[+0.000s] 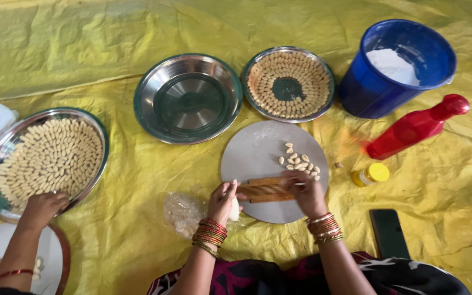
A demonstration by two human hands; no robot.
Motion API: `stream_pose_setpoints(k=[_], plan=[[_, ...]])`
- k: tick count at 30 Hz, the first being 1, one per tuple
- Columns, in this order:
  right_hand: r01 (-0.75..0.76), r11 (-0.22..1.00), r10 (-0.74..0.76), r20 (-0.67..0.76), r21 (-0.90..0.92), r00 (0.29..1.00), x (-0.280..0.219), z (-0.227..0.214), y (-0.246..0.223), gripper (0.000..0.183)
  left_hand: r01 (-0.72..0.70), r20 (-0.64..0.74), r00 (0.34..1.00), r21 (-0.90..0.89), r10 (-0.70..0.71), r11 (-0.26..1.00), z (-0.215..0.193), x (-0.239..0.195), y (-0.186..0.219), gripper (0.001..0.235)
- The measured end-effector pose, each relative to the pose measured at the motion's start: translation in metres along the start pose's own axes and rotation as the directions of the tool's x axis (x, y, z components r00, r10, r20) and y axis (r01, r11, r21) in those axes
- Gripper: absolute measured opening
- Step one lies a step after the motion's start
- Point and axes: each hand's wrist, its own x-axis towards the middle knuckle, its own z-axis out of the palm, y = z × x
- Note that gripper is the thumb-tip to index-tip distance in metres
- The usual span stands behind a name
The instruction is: The person sits on a yellow tarp and uses a wooden ridged tool to press patterns into small dough balls. They pick up dough from a metal tray, press it against the tool, and place the shaped pieces onto a grey board.
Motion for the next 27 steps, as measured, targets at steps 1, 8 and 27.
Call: stream_pose_setpoints(k=[1, 8, 27], plan=[[0.063, 0.989, -0.081, 0.132, 0.131, 0.988, -0.008, 0.011, -0.013, 0.036, 0.048, 0.046, 0.998, -0.056, -0.045, 0.997, 0.001, 0.001, -0.003, 0.051], [0.219, 0.973, -0.232, 0.371, 0.079, 0.899, -0.037, 0.05, -0.085, 0.053, 0.007, 0.185, 0.983, -0.046, 0.001, 0.999, 0.005, -0.005, -0.008, 0.066], [0.109, 0.959, -0.211, 0.399, 0.263, 0.893, -0.019, 0.036, -0.039, 0.017, 0.12, 0.504, 0.859, -0.021, -0.094, 0.993, 0.018, -0.025, 0.026, 0.075]])
